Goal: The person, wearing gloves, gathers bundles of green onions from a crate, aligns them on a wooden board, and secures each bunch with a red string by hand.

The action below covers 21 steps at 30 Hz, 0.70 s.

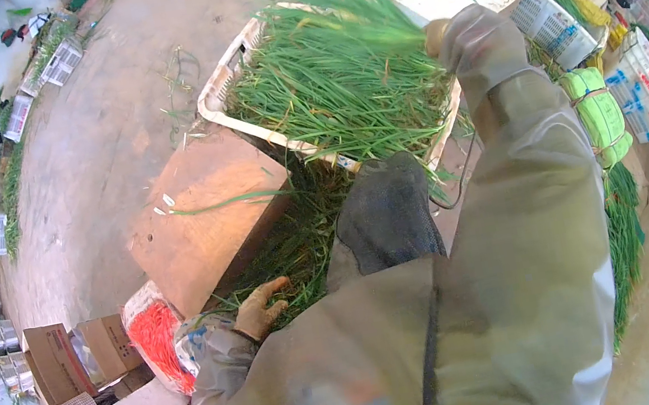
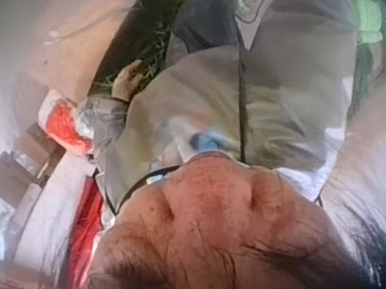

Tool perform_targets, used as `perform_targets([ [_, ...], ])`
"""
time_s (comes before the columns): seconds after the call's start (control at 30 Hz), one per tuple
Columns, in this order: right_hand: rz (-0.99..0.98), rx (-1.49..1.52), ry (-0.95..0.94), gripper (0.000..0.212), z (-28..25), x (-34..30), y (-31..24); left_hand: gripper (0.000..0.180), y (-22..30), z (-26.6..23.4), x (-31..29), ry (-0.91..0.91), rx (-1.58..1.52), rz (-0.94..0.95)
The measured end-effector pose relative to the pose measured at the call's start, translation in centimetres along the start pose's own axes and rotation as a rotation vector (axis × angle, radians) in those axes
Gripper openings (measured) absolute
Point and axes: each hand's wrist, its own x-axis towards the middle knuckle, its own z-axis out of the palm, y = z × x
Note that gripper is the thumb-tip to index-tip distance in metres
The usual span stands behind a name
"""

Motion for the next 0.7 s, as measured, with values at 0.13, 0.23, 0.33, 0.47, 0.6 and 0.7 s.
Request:
perform_targets([
  [0.13,-0.142,0.476,-0.048,0.013,-2.5,-7.0,-3.9,0.063,5.8,-4.4,0.9,0.234,0.153,0.437],
  [0.23,-0.252,0.554,-0.336,0.03,-3.8,-11.7,-8.6,0.086,14.8,-10.0,-0.3,0.478,0.319,0.607],
  [0.33,-0.481,0.376,-0.578,0.036,-4.6,-16.8,-16.3,0.102,21.3,-14.1,-1.4,0.546,0.542,0.749],
  [0.47,-0.742,0.331,-0.773,0.044,-6.0,-21.3,-23.0,0.109,19.3,-15.6,-1.0,-0.118,-0.117,0.542],
  [0.6,-0.934,0.165,-0.116,0.045,-4.7,-23.8,-24.8,0.053,11.3,-10.0,-2.2,-0.579,-0.717,0.15],
  [0.7,-0.96,0.584,0.503,0.046,-1.3,-21.7,-24.0,0.047,8.7,-5.5,-6.1,-0.5,-0.878,0.12],
])
